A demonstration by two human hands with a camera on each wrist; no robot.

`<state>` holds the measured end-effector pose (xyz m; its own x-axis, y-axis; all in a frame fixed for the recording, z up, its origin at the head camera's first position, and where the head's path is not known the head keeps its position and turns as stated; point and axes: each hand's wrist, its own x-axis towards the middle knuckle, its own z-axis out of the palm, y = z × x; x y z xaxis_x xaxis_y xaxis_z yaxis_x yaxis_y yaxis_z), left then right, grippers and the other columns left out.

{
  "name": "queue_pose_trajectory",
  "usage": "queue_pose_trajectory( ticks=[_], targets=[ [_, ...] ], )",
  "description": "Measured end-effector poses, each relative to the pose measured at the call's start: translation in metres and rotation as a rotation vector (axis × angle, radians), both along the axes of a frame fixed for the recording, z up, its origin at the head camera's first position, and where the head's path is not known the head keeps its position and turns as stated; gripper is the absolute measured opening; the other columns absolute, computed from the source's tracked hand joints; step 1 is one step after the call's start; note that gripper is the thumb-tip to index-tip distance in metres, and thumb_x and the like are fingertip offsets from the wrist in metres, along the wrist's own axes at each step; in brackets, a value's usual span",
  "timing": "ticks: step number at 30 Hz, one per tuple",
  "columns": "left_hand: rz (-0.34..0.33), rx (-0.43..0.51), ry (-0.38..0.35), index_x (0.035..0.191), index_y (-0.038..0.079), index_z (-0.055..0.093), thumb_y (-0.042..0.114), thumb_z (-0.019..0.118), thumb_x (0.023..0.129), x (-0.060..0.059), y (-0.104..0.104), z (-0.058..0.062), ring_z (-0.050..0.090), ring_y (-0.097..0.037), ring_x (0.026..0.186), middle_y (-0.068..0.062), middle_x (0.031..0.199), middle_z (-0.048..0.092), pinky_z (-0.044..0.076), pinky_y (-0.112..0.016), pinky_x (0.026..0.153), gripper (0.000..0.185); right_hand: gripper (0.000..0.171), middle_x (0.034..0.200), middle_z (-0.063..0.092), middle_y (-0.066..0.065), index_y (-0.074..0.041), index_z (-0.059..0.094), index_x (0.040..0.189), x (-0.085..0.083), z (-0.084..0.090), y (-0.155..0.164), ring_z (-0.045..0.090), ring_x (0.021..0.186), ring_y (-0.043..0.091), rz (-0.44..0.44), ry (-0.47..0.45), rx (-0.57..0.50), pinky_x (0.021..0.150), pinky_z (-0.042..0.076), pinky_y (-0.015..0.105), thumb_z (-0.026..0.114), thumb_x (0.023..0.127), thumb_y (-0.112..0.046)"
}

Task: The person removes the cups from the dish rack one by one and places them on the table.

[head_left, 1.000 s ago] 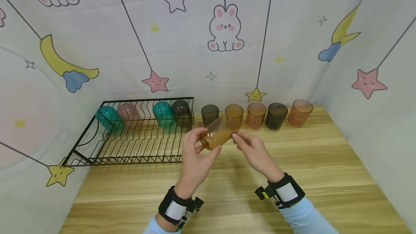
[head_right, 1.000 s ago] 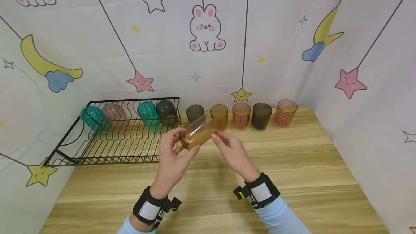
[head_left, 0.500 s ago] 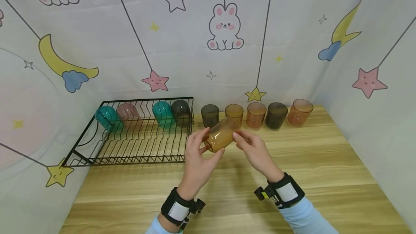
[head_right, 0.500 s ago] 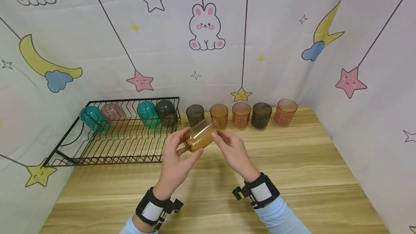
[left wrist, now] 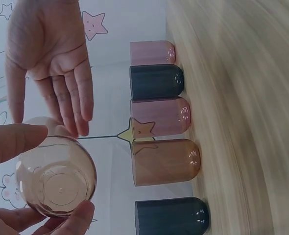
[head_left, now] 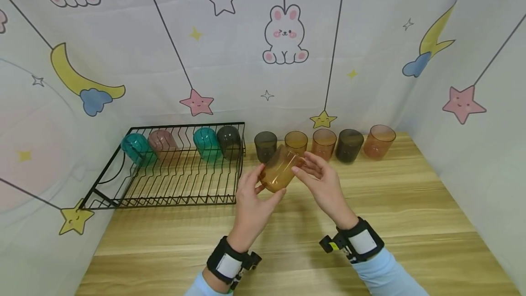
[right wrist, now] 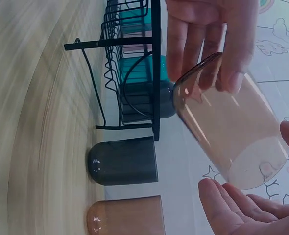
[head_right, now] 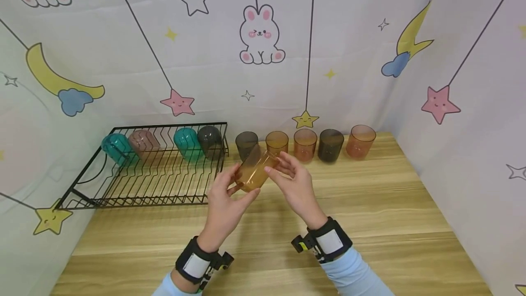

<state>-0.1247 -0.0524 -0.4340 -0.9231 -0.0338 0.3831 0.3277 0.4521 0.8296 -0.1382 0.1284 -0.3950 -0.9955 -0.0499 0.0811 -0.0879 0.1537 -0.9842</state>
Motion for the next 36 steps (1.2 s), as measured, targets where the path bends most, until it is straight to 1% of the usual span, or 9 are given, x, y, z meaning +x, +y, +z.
queue_pose_trajectory(
  ticks=[3,8,12,17,22,26,29,32,36],
  targets=[
    [-0.006,0.010,-0.009,0.134,0.009,0.046,0.026,0.080,0.071,0.000,0.002,-0.002,0.049,-0.015,0.111,-0.005,0.123,0.045,0.053,-0.025,0.086,0.074,0.066,0.132,0.053,0.012,-0.011,0.041,0.137,-0.001,0.000,0.000,0.054,0.118,0.028,-0.005,0.001,-0.045,0.093,0.050,0.041,0.071,0.081,-0.030],
    [0.001,0.007,-0.013,0.134,0.011,0.045,0.025,0.081,0.070,0.000,0.004,-0.005,0.051,-0.017,0.111,-0.008,0.122,0.046,0.053,-0.024,0.086,0.074,0.072,0.131,0.052,0.007,-0.015,0.041,0.137,-0.007,-0.011,-0.001,0.056,0.117,0.025,0.004,-0.013,-0.106,0.089,0.052,0.036,0.076,0.076,-0.031],
    [-0.006,0.013,-0.001,0.133,0.009,0.045,0.025,0.081,0.070,-0.001,0.006,-0.007,0.052,-0.020,0.110,-0.010,0.122,0.047,0.054,-0.026,0.085,0.074,0.075,0.129,0.053,0.006,-0.013,0.041,0.137,-0.011,-0.015,-0.004,0.055,0.116,0.023,0.016,-0.017,-0.133,0.090,0.052,0.032,0.077,0.075,-0.032],
    [-0.009,0.017,0.008,0.132,0.010,0.045,0.025,0.080,0.070,-0.001,0.007,-0.010,0.052,-0.020,0.111,-0.009,0.121,0.048,0.054,-0.027,0.085,0.073,0.073,0.124,0.055,0.003,-0.011,0.045,0.135,-0.010,-0.013,-0.009,0.053,0.116,0.022,0.032,-0.026,-0.136,0.092,0.051,0.027,0.078,0.073,-0.032],
    [-0.005,0.008,0.007,0.132,0.010,0.046,0.025,0.081,0.070,-0.001,0.009,-0.012,0.054,-0.019,0.110,-0.008,0.119,0.049,0.053,-0.025,0.085,0.073,0.069,0.124,0.055,0.001,-0.016,0.049,0.131,-0.009,-0.013,-0.011,0.054,0.114,0.023,0.034,-0.011,-0.125,0.093,0.050,0.032,0.079,0.071,-0.032],
    [-0.004,-0.006,0.031,0.130,0.009,0.047,0.025,0.082,0.069,-0.001,0.010,-0.013,0.057,-0.020,0.108,-0.007,0.116,0.052,0.054,-0.026,0.083,0.073,0.069,0.125,0.054,0.003,-0.018,0.047,0.131,-0.005,-0.006,-0.015,0.055,0.113,0.027,0.038,0.006,-0.115,0.090,0.052,0.038,0.080,0.071,-0.029],
    [-0.001,-0.030,0.038,0.131,0.012,0.046,0.027,0.081,0.069,-0.001,0.010,-0.016,0.056,-0.018,0.108,-0.005,0.117,0.053,0.054,-0.025,0.083,0.072,0.070,0.126,0.054,0.008,-0.011,0.044,0.132,0.001,0.002,-0.017,0.056,0.112,0.033,0.039,0.021,-0.104,0.090,0.051,0.043,0.079,0.072,-0.022],
    [0.000,-0.061,0.031,0.131,0.015,0.046,0.030,0.080,0.071,-0.001,0.010,-0.018,0.055,-0.015,0.110,-0.001,0.119,0.053,0.054,-0.026,0.084,0.071,0.071,0.126,0.055,0.012,-0.006,0.042,0.132,0.004,0.005,-0.019,0.056,0.112,0.036,0.027,0.050,-0.084,0.091,0.050,0.048,0.079,0.073,-0.018],
    [0.001,-0.117,0.028,0.133,0.015,0.044,0.033,0.079,0.071,-0.002,0.010,-0.019,0.054,-0.014,0.112,0.000,0.120,0.053,0.054,-0.030,0.086,0.073,0.073,0.126,0.055,0.013,-0.007,0.042,0.134,0.005,0.005,-0.020,0.056,0.112,0.035,0.006,0.071,-0.039,0.089,0.050,0.050,0.079,0.072,-0.017]
  ],
)
